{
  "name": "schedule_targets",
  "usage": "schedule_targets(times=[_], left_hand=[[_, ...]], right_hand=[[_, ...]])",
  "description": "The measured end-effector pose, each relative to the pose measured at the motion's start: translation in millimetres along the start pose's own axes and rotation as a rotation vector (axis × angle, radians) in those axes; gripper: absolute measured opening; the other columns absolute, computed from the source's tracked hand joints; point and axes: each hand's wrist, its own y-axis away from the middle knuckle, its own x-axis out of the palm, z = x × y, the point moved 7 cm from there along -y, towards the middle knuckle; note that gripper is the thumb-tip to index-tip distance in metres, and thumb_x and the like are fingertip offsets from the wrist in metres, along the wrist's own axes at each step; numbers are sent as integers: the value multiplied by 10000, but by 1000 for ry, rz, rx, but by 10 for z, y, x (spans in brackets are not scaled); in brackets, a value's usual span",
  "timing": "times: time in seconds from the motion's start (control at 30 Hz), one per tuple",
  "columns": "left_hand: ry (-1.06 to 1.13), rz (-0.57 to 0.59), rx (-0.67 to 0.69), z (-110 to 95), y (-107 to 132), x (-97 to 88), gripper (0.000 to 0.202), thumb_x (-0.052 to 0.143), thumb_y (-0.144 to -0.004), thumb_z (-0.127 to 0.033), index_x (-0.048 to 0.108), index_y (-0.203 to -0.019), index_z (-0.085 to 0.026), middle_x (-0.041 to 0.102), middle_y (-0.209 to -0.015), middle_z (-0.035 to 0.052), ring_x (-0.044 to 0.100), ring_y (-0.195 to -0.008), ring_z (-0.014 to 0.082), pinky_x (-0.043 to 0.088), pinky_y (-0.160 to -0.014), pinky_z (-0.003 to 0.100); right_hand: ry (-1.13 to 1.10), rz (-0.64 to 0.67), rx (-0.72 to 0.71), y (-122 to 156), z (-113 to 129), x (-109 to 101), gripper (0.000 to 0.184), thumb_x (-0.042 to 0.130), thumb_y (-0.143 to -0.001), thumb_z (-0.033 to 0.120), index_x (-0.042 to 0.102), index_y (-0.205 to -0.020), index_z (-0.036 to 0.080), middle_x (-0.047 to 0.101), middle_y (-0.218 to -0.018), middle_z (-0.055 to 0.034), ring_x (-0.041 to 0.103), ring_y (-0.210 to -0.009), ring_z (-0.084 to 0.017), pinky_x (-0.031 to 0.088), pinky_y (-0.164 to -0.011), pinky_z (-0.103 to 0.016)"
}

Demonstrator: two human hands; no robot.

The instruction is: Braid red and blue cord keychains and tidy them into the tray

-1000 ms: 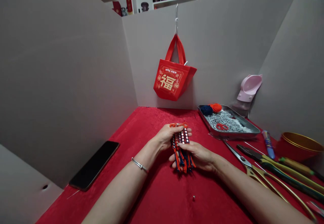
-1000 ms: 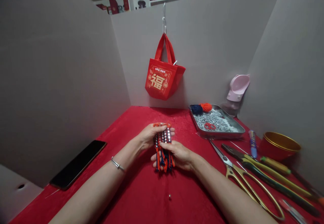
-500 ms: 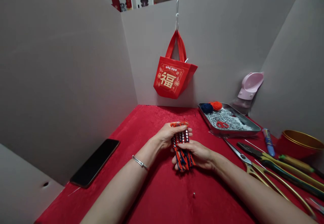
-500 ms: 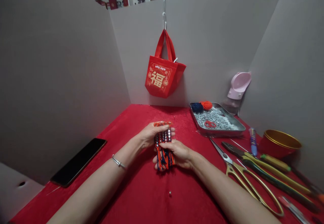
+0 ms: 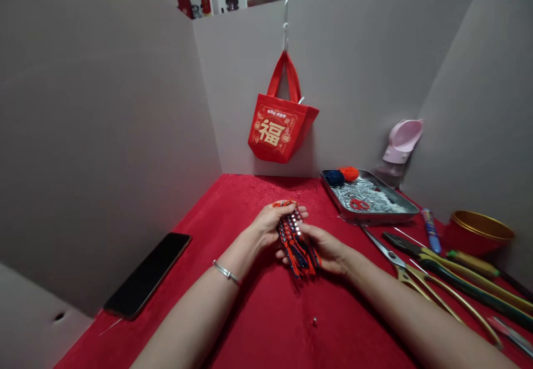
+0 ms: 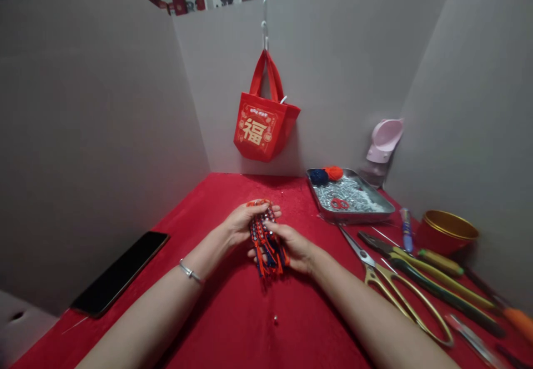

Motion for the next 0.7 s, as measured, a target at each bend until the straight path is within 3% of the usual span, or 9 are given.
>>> schedule_targets(times=[0.13,0.27,0.37,0.57,0.7], left_hand=[[-33,-80,38,6,9,13,68,548,-764,-79,573,-827,-81,670,-846,135,656,-772,193,534,-695,305],[-22,-50,-29,23,-3,37,71,529,-775,-81,585,-819,-76,677,-823,136,659,-754,195,536,-704,321],[-9,-33,-63,19,0,51,87,513,-786,-86,595,-811,-71,680,-817,140,658,-737,186,536,-702,309],[-23,-33,-93,-6,46,114,150,489,-813,-122,598,-880,-42,674,-836,156,649,-684,169,531,-675,292],[37,-51,-67,-59,72,147,135,476,-814,-92,586,-876,-46,670,-831,145,646,-702,164,524,-699,291]], right_hand=[[127,-77,5,-20,-52,4,150,590,-754,218,554,-842,101,641,-659,-50,614,-517,-120,497,-496,-227],[287,-29,9,13,11,26,144,626,-705,221,575,-778,108,537,-524,38,434,-348,-26,292,-309,-119],[438,-12,-68,49,104,39,180,625,-701,281,570,-723,111,536,-514,29,413,-351,-28,274,-313,-134],[435,14,-67,83,115,103,240,634,-692,361,519,-705,150,476,-493,65,342,-337,-19,201,-315,-148],[485,-8,-138,119,213,117,321,652,-674,390,440,-594,162,414,-449,78,311,-343,-16,201,-332,-156]])
